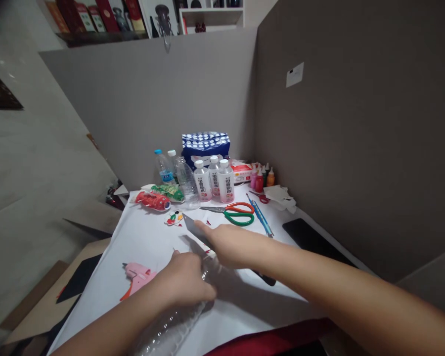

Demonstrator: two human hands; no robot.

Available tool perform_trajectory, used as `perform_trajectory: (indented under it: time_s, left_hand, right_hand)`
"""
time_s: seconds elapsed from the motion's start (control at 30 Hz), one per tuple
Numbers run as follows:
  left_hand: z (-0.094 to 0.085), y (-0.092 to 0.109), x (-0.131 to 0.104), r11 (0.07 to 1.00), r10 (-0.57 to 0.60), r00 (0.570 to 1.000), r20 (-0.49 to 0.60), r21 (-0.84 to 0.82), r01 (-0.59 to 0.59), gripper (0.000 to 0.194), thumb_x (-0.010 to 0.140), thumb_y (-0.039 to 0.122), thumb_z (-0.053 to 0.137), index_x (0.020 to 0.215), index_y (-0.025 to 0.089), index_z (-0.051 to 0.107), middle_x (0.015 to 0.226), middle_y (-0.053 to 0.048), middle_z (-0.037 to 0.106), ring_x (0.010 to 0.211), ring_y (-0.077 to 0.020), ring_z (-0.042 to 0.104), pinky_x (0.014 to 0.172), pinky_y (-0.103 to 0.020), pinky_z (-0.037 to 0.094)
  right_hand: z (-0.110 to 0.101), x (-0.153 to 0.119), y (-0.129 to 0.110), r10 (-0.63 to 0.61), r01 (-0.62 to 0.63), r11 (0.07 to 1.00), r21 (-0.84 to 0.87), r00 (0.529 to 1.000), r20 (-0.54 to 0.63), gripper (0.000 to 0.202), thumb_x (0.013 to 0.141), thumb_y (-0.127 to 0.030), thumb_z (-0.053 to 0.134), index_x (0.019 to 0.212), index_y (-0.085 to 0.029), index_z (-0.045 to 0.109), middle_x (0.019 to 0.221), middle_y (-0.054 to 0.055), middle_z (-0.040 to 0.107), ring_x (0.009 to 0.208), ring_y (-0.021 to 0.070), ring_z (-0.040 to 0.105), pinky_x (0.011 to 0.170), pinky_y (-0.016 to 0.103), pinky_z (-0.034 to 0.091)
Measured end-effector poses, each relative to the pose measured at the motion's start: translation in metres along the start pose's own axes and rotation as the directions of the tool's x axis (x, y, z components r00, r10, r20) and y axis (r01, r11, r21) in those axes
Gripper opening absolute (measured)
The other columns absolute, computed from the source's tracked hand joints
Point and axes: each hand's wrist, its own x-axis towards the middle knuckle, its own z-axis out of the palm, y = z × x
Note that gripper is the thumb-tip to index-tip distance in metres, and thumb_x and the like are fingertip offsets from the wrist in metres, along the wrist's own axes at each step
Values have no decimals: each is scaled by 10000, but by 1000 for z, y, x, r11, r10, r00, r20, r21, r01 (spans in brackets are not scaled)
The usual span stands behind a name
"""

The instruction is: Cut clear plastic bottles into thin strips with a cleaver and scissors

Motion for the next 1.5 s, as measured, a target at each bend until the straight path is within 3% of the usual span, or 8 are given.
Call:
perform_trajectory:
  time_s: [0.17,0.43,0.5,0.7,0.77,0.93,1.2,1.5]
  left_hand:
    - [-4,0,-8,985,129,991,-46,121,-123,373,614,554,586,685,193,648,620,-76,642,803,-336,621,989,-493,304]
    - [-12,-7,-9,983,136,969,-208,152,-106,373,593,539,603,682,176,609,613,-91,625,747,-322,578,860,-464,359]
    - [-15,-9,-9,982,133,966,-220,164,-98,347,609,517,595,674,175,602,617,-86,625,718,-304,575,872,-475,347]
    - [-31,-21,-9,997,37,988,-152,-60,-46,368,621,541,599,780,212,640,682,-80,656,984,-384,538,700,-382,433]
    - [-38,-24,-10,978,63,989,-136,-191,-88,370,612,505,633,861,231,648,762,-52,684,1008,-340,549,695,-342,447]
    - [-57,-23,-14,869,199,973,-112,-438,-229,251,646,353,634,835,189,623,874,-22,694,822,-202,619,731,-290,463]
    - [-53,-19,-6,808,225,960,-165,-519,-278,261,645,286,646,871,174,580,808,-17,656,753,-171,588,696,-278,461]
    - [-47,-15,-11,812,205,965,-163,-522,-261,219,675,312,663,828,202,553,762,16,610,702,-145,546,656,-260,438]
  right_hand:
    - [-5,-16,17,30,-19,991,136,996,-83,782,853,-157,418,1510,-270,9,679,-4,566,491,118,442,462,216,250]
    - [7,-26,0,144,-130,989,74,961,-234,783,839,-102,440,1515,-236,67,626,-5,542,483,120,414,479,232,223]
    - [9,-29,0,122,-74,984,163,945,-304,755,854,-111,429,1515,-229,82,607,-16,535,471,115,415,480,228,250]
    - [-4,-39,20,294,206,698,686,791,-537,628,917,-287,419,1492,-270,167,547,-58,525,432,117,467,436,220,382]
    - [-3,-35,29,359,210,592,778,795,-488,650,902,-307,444,1488,-269,166,549,-59,532,397,113,459,391,216,366]
    - [23,-16,46,320,175,358,917,900,-297,687,873,-305,462,1484,-263,152,503,-72,550,381,116,463,376,200,341]
    - [62,0,50,166,-22,357,934,985,-40,692,859,-246,427,1485,-249,135,525,-76,561,362,105,449,337,180,309]
    - [51,-3,39,258,3,300,954,963,-84,683,862,-280,448,1475,-225,149,526,-94,499,355,87,432,347,178,316]
